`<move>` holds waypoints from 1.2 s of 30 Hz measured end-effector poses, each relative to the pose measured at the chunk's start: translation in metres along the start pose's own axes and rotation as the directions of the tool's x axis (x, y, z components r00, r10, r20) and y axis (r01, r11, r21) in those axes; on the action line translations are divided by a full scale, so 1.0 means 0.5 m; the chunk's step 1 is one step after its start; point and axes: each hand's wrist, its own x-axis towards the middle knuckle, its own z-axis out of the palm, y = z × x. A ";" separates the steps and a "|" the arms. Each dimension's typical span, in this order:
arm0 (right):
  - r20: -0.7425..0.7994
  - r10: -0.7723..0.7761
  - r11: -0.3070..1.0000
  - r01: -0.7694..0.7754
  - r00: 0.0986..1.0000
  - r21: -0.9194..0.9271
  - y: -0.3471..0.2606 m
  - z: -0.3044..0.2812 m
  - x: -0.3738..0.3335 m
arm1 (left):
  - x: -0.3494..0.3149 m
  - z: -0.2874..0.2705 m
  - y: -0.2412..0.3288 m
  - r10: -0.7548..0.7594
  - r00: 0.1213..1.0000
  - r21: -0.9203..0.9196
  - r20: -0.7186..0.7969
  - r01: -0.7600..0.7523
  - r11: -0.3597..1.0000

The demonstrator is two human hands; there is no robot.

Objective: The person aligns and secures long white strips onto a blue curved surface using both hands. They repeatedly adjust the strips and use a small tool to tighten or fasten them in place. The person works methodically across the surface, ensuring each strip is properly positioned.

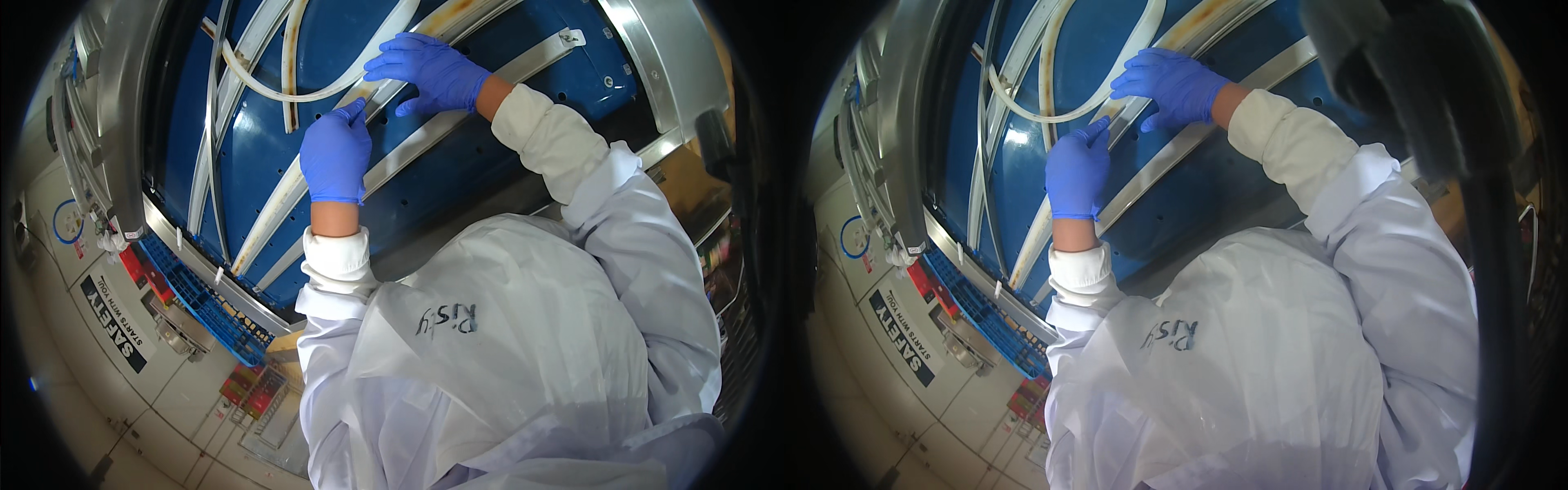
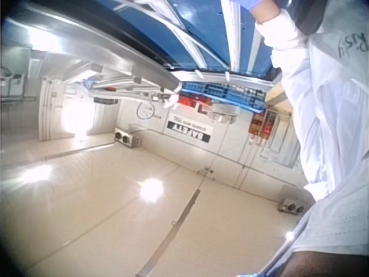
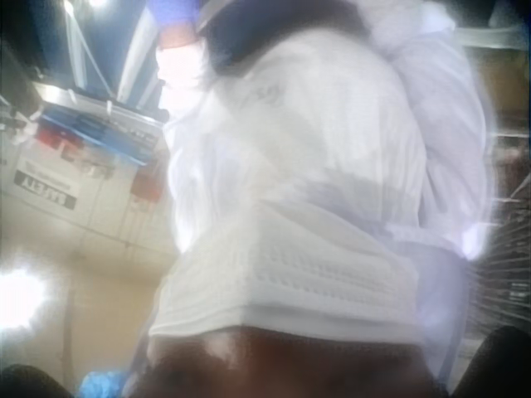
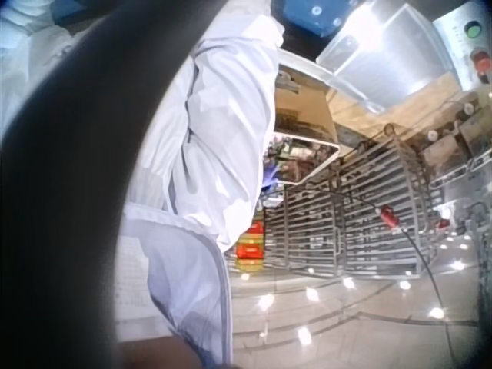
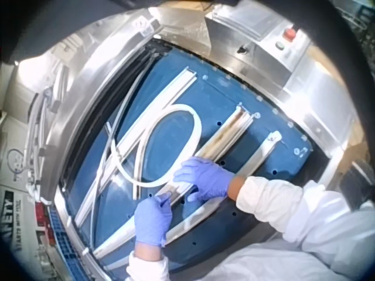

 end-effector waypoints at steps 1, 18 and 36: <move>-0.011 -0.006 1.000 0.006 1.000 0.001 -0.001 -0.005 -0.001 | -0.001 -0.005 0.007 -0.009 1.000 -0.021 0.001 0.009 1.000; -0.012 0.085 0.992 -0.084 0.996 0.091 -0.004 -0.008 0.001 | 0.000 -0.008 0.029 0.105 0.991 -0.046 -0.087 -0.109 0.993; -0.040 0.108 0.980 -0.099 0.993 0.174 -0.005 -0.006 0.003 | 0.023 0.050 -0.073 0.106 0.994 -0.183 -0.035 -0.111 0.977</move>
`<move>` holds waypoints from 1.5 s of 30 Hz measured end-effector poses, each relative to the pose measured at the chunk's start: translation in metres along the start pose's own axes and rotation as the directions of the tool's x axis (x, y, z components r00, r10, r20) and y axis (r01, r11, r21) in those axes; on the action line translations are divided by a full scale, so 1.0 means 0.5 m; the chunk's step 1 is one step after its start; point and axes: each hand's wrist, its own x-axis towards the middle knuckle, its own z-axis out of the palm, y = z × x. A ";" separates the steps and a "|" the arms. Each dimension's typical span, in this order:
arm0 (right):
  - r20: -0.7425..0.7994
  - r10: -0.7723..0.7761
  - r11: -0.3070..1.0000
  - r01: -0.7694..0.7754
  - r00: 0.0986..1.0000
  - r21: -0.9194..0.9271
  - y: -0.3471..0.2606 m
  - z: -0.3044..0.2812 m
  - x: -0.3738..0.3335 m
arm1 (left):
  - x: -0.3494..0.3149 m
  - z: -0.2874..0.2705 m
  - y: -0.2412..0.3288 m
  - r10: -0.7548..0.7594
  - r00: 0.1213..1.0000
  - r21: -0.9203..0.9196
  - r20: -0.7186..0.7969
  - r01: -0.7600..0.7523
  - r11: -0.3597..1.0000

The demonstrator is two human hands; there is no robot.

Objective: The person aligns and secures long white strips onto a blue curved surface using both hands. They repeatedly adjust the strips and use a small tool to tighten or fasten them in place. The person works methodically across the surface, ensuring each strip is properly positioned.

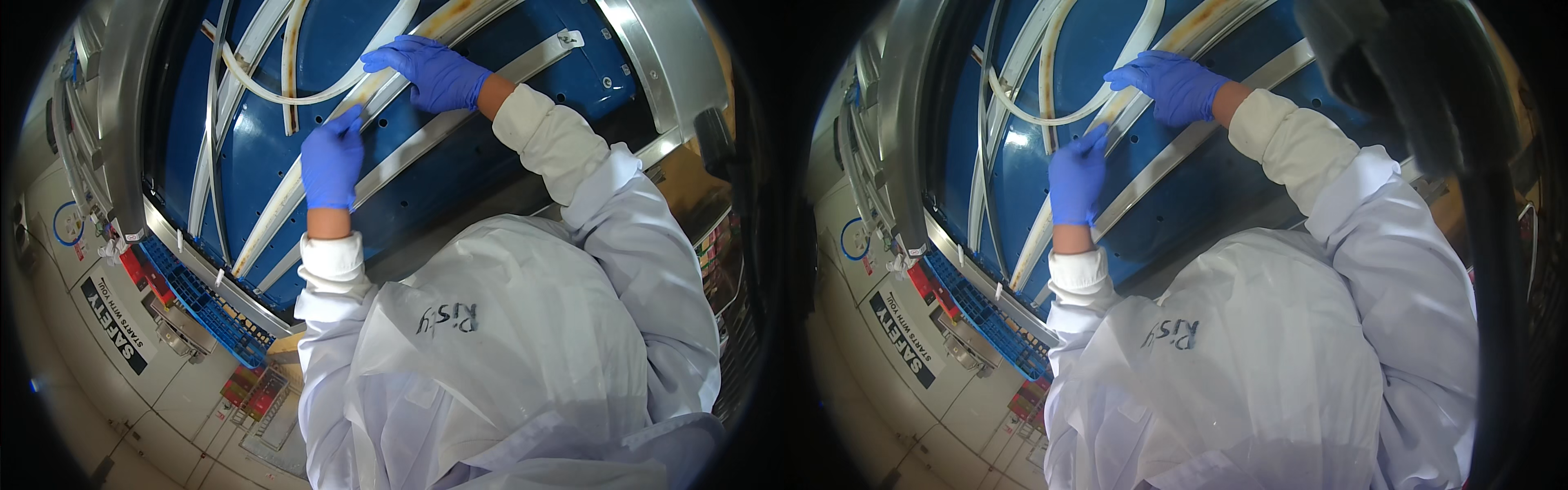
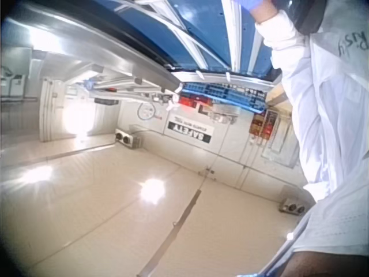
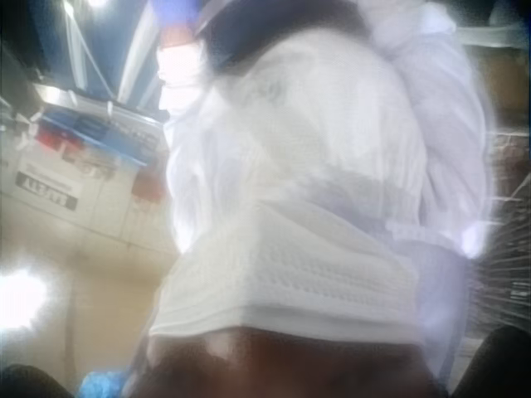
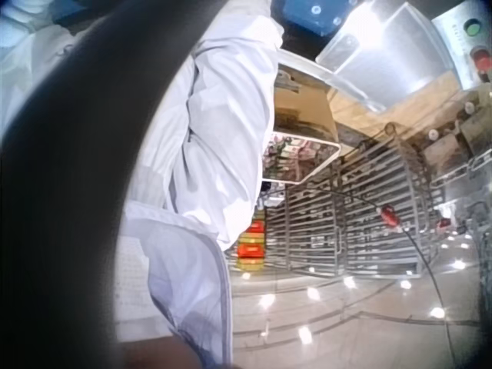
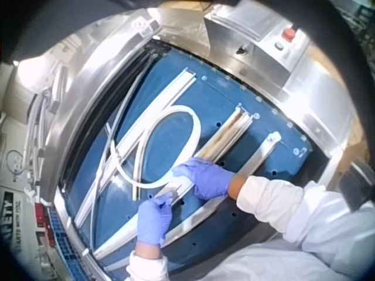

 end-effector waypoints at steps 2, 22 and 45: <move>-0.006 -0.003 1.000 0.003 1.000 -0.010 0.002 -0.003 0.000 | -0.024 -0.027 -0.055 -0.106 0.994 -0.049 0.028 0.108 0.993; 0.061 -0.162 0.855 0.171 0.985 -0.490 0.128 -0.119 -0.057 | -0.020 0.002 0.150 0.048 0.989 0.233 -0.143 -0.013 0.972; 0.017 -0.154 0.947 0.152 0.988 -0.284 0.128 -0.126 -0.058 | 0.028 0.044 0.231 -0.088 0.995 0.180 -0.041 0.094 0.979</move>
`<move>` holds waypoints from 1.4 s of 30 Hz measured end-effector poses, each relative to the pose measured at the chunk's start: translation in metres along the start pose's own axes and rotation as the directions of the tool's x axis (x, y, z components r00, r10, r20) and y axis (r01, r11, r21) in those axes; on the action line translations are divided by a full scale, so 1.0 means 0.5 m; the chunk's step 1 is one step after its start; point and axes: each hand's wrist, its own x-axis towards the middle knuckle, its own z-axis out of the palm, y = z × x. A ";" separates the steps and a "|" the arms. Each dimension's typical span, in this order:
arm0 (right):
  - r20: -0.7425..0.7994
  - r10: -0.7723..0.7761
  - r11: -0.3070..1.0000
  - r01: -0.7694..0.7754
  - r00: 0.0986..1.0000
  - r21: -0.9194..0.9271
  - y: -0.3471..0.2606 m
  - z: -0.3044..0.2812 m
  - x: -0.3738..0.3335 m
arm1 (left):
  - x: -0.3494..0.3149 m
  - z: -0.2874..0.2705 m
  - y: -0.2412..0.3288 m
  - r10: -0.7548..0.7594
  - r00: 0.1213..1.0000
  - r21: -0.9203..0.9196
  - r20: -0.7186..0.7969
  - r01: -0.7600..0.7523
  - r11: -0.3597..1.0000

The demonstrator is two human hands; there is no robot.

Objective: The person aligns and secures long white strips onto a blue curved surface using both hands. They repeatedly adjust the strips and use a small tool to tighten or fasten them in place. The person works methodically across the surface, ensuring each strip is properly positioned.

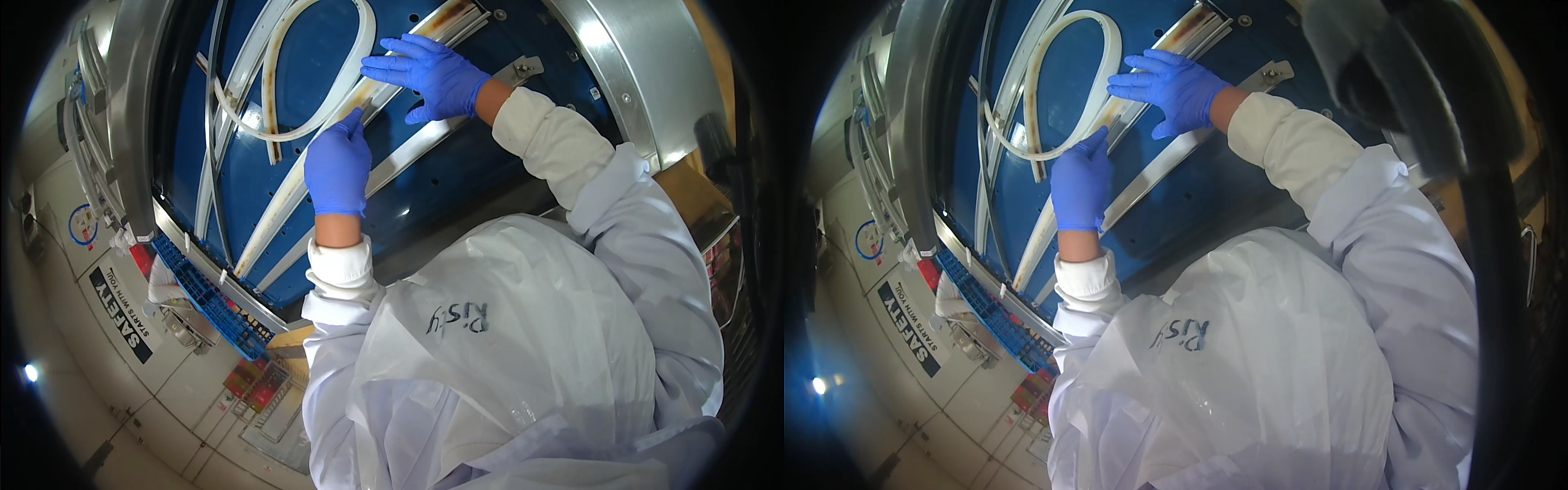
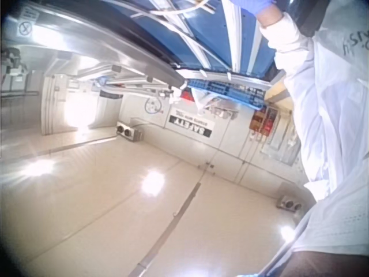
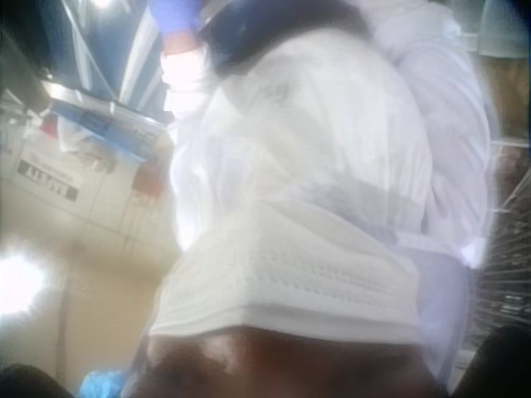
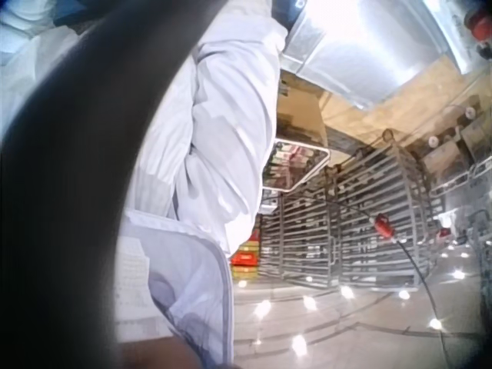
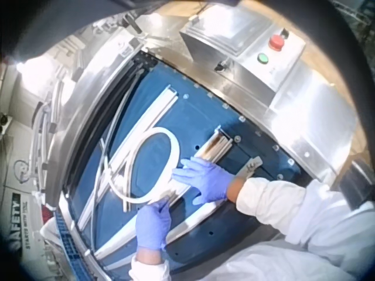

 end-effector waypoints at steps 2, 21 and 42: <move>0.001 -0.012 1.000 0.012 1.000 0.004 -0.001 -0.004 0.002 | -0.006 0.001 0.002 0.053 0.997 0.051 -0.054 -0.050 0.997; -0.009 0.054 0.998 -0.054 0.999 -0.042 -0.001 0.008 -0.003 | -0.017 -0.081 0.027 -0.131 0.989 -0.094 0.073 0.137 0.986; -0.022 0.007 1.000 -0.007 1.000 0.006 -0.008 0.004 -0.001 | -0.005 -0.050 0.021 -0.040 0.999 0.009 0.034 0.040 0.999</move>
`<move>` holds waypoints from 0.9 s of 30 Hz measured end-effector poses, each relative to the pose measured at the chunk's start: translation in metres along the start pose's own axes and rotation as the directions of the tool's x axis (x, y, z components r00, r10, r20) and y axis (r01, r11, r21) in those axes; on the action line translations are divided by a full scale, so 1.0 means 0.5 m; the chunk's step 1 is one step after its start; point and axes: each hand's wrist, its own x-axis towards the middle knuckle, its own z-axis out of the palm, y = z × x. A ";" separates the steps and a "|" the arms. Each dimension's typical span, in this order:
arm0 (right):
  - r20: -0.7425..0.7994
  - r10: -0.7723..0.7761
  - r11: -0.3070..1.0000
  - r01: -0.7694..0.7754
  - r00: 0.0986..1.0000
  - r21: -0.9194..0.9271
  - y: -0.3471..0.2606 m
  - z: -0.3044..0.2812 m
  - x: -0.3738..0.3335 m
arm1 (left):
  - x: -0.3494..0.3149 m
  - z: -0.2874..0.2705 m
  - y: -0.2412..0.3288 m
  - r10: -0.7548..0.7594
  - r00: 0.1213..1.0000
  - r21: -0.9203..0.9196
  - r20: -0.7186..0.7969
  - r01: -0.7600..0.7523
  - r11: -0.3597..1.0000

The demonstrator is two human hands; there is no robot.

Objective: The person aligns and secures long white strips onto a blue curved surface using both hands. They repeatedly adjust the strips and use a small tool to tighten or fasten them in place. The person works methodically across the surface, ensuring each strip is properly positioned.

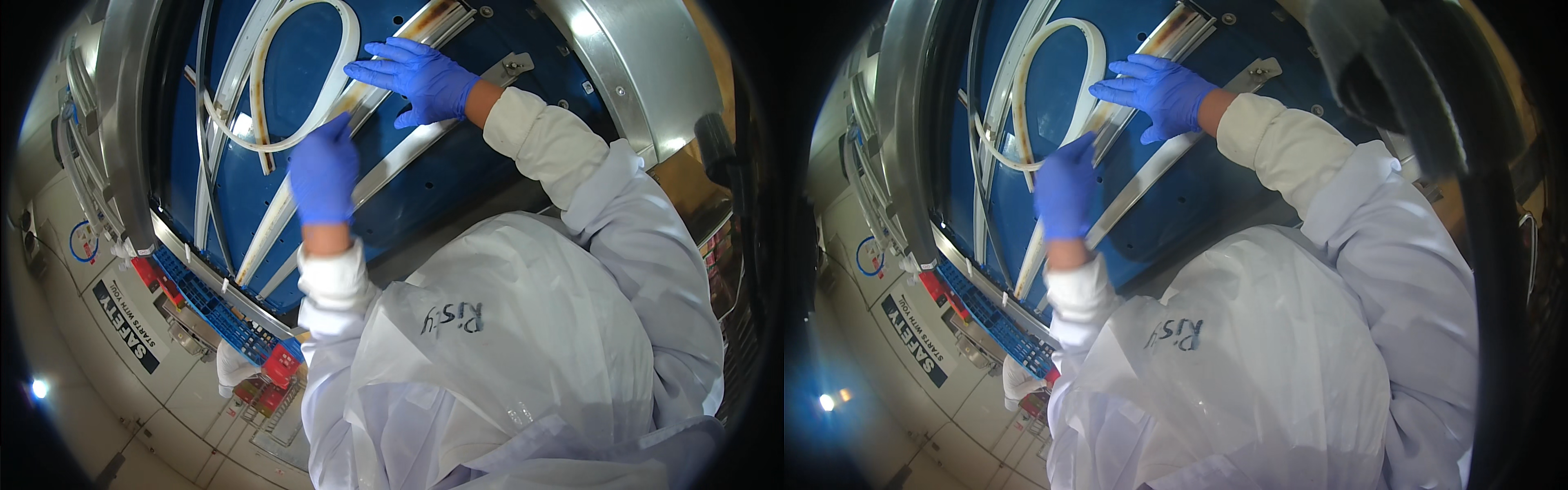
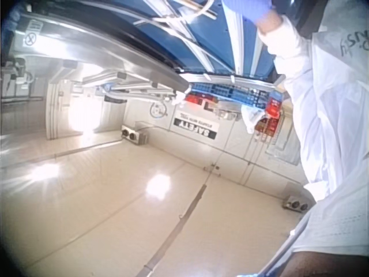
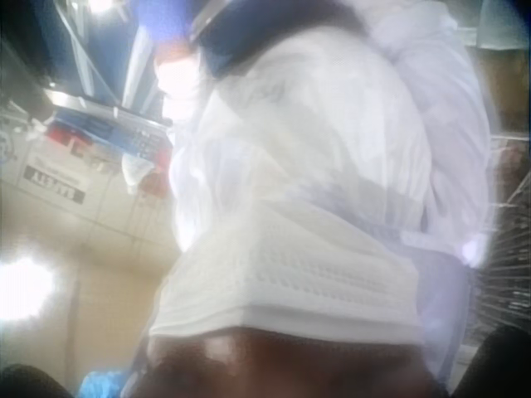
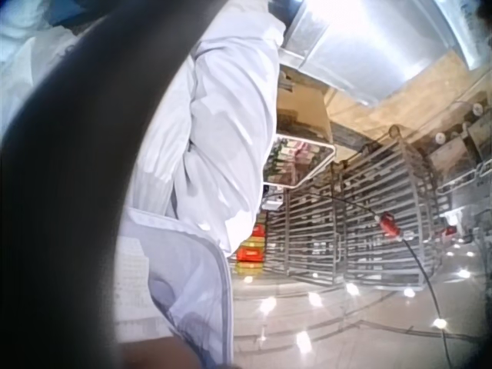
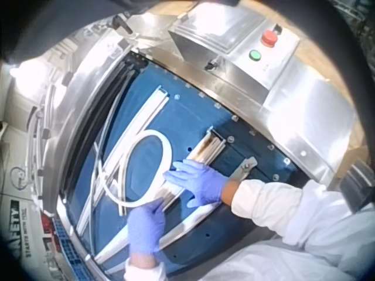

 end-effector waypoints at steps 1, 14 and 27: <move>0.000 -0.008 1.000 0.008 1.000 -0.005 -0.002 0.000 0.003 | 0.012 0.024 -0.011 0.002 1.000 0.015 0.001 -0.002 1.000; 0.009 0.015 0.999 -0.015 1.000 -0.028 0.006 0.005 0.003 | 0.001 0.001 -0.015 0.024 1.000 0.023 -0.020 -0.024 0.999; 0.003 0.016 1.000 -0.016 1.000 -0.021 -0.002 0.002 0.005 | 0.021 0.035 -0.028 0.013 1.000 0.068 -0.006 -0.012 0.998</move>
